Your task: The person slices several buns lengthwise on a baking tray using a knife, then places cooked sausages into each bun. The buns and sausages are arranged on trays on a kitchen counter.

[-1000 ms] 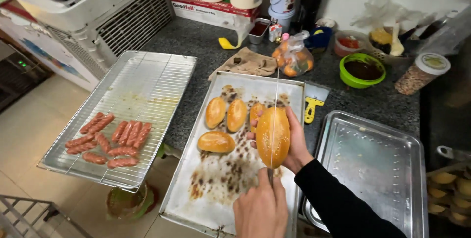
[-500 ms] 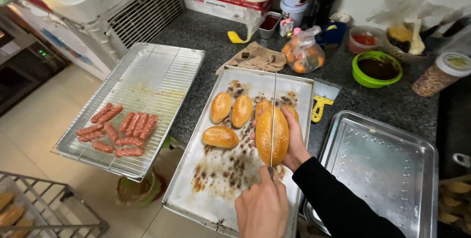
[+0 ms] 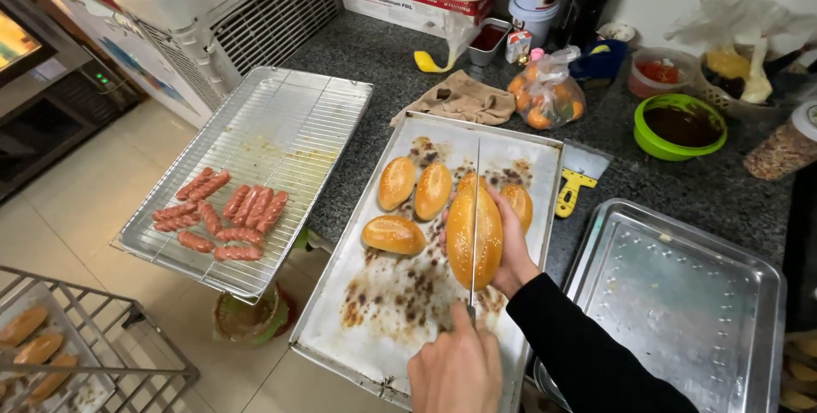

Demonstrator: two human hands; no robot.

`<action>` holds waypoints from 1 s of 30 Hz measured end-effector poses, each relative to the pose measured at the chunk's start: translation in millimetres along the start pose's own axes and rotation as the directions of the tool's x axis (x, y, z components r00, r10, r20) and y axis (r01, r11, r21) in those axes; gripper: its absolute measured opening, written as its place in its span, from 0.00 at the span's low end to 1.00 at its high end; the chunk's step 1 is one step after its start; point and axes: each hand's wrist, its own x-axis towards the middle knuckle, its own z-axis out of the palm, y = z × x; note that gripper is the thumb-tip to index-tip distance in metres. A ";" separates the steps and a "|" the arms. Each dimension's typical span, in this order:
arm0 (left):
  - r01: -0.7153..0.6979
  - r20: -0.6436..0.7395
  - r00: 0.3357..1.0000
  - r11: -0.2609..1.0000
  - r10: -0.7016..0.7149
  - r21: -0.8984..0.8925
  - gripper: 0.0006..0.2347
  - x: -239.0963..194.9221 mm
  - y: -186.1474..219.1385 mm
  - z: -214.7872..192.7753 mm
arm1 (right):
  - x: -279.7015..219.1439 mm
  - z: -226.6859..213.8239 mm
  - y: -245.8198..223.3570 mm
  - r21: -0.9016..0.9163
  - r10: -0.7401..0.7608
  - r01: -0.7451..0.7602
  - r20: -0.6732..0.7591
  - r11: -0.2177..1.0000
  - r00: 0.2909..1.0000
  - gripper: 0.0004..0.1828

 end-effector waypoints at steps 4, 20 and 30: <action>-0.059 -0.061 0.997 0.997 0.056 -0.050 0.17 2.0 4.6 -15.0 | 2.1 0.2 5.9 -0.019 -0.044 0.045 0.056 0.999 0.997 0.33; 0.008 -0.034 0.999 1.000 -0.008 0.015 0.15 -1.5 -14.7 15.0 | 15.4 -3.0 -4.2 -0.062 -0.076 0.070 -0.084 0.996 0.994 0.35; 0.057 0.091 0.994 0.998 -0.055 -0.020 0.17 -5.7 -12.5 0.4 | 24.4 -14.0 -1.7 -0.018 -0.054 0.053 -0.041 0.998 0.998 0.32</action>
